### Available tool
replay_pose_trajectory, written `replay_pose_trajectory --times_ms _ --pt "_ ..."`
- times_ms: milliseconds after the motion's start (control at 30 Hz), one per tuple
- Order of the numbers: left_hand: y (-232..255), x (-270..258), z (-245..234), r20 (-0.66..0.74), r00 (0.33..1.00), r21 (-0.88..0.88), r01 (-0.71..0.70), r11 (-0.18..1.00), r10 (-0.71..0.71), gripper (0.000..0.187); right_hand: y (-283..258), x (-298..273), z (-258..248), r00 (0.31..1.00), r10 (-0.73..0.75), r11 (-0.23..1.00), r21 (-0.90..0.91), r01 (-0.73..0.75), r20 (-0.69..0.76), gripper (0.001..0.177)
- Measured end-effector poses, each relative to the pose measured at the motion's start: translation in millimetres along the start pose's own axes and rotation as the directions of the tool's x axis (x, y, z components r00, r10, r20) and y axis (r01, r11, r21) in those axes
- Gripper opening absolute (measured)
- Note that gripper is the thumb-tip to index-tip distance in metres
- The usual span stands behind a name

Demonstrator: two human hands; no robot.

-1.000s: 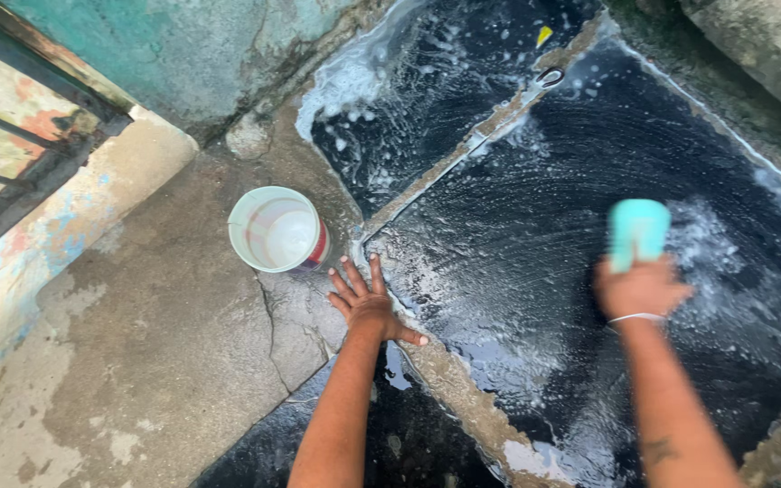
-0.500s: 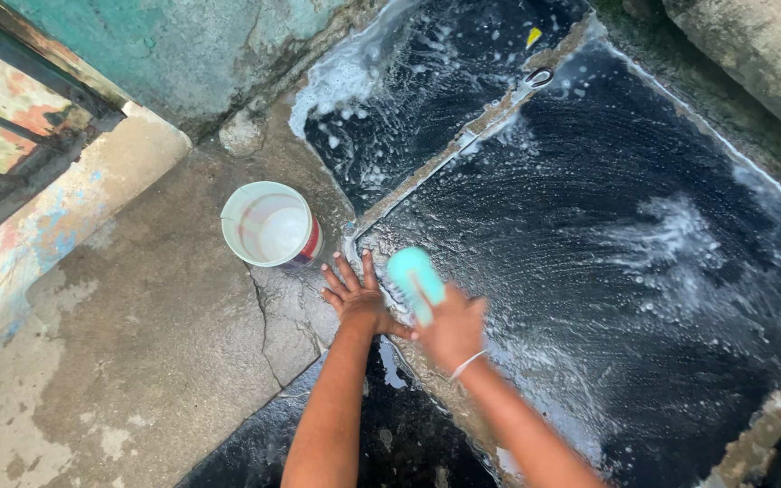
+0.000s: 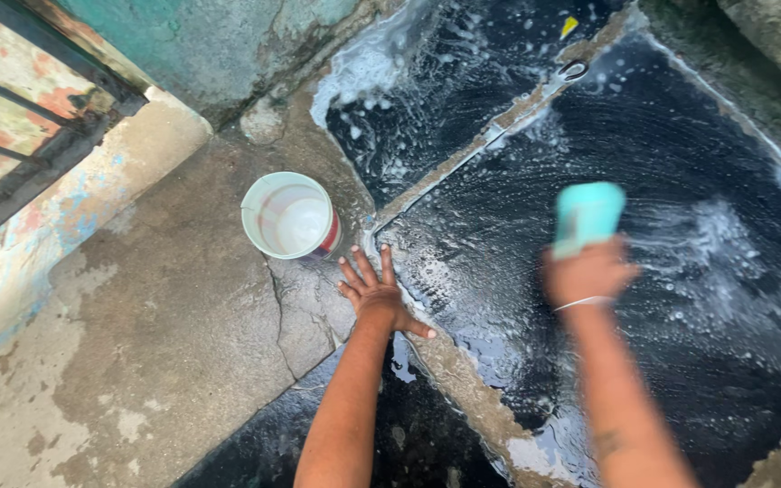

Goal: The person scrubs a dark stone slab on the ground using a blue sponge and soapy water from a bucket.

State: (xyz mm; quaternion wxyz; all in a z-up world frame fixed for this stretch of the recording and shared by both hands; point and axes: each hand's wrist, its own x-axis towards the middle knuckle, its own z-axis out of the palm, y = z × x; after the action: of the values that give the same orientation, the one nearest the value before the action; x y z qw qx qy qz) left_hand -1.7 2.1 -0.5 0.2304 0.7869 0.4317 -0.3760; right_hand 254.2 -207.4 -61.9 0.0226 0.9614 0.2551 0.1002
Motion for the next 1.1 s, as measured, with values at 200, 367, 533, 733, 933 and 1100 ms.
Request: replay_pose_trajectory --times_ms 200,367,533,733,933,1100 --pt "0.7 -6.0 0.4 -0.018 1.000 -0.025 0.001 1.000 -0.001 0.184 -143.6 -101.5 -109.7 0.848 -0.529 0.770 0.403 0.495 -0.030 0.063" --pt "-2.7 -2.3 2.4 -0.040 0.999 -0.059 -0.017 0.998 0.015 0.184 -51.3 -1.2 -51.0 0.920 -0.375 0.921 0.161 0.355 0.117 0.050" --pt "-0.9 3.3 1.3 -0.002 1.000 -0.050 -0.018 0.999 0.018 0.183 98.3 118.7 42.7 1.000 0.010 1.000 -0.029 -0.009 0.022 0.079" --pt "-0.5 4.1 2.8 -0.010 1.000 -0.047 -0.012 0.999 0.012 0.183 -5.8 66.9 18.1 0.980 -0.048 0.970 -0.244 -0.002 -0.195 0.065" --pt "-0.5 2.1 2.8 -0.007 1.000 -0.035 -0.004 0.999 0.003 0.184 -151.9 -81.6 -105.5 0.808 -0.580 0.763 0.416 0.494 0.106 0.065" --pt "0.0 3.1 3.5 -0.042 0.999 -0.045 -0.013 0.999 0.012 0.186 -96.6 1.9 -61.7 0.933 -0.316 0.908 0.339 0.245 0.172 0.035"
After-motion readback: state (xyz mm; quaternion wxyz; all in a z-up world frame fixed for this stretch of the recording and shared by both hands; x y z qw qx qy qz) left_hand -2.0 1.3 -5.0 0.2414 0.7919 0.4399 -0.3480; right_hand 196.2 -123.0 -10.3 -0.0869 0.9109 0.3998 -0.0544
